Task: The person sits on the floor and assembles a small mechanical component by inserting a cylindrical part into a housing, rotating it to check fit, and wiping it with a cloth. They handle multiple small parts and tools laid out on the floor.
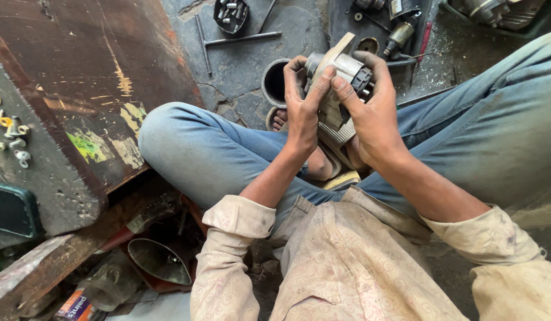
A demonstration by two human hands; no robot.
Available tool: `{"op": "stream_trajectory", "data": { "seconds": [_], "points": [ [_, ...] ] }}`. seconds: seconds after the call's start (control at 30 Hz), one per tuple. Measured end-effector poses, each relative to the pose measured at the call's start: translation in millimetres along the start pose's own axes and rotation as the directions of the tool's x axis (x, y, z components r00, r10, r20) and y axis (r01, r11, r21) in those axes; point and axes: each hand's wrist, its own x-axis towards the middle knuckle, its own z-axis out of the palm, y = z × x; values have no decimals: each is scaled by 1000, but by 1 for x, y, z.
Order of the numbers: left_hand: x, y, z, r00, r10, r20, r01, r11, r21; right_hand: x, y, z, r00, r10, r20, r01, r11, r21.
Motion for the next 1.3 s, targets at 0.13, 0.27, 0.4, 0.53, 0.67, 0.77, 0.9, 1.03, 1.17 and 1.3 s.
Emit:
{"op": "stream_trajectory", "data": {
  "seconds": [0.13, 0.27, 0.4, 0.53, 0.67, 0.77, 0.9, 1.03, 1.17, 1.3],
  "points": [
    [12, 3, -3, 999, -17, 51, 24, 990, -139, 1, -22, -7, 990, -141, 5, 139, 969, -205],
    [16, 0, -2, 997, -67, 30, 72, 972, -224, -1, -40, -12, 982, -182, 54, 190, 919, -347],
    [14, -2, -6, 985, -173, -17, 165, 960, -224, -2, -44, -11, 964, -242, 106, 263, 838, -477],
    [13, -7, -5, 991, -135, -14, 128, 966, -225, -1, -45, -11, 946, -294, 135, 319, 774, -547],
    [11, -13, -6, 984, -174, -41, 154, 940, -305, -4, -45, -9, 923, -347, 164, 368, 677, -638],
    [9, -15, -6, 973, -225, -55, 189, 909, -371, -6, -43, -5, 919, -360, 163, 361, 597, -717],
    [2, -9, -3, 982, -186, 20, 175, 880, -441, -6, -40, -1, 906, -387, 172, 380, 564, -733],
    [-4, -2, 5, 955, -294, 29, 284, 888, -361, -4, -38, 2, 892, -406, 198, 395, 488, -779],
    [0, 1, 6, 930, -367, -29, 326, 858, -397, -6, -33, 6, 907, -361, 218, 389, 514, -765],
    [1, 1, 1, 927, -370, -62, 292, 816, -498, -11, -29, 12, 903, -354, 244, 406, 516, -754]
  ]
}}
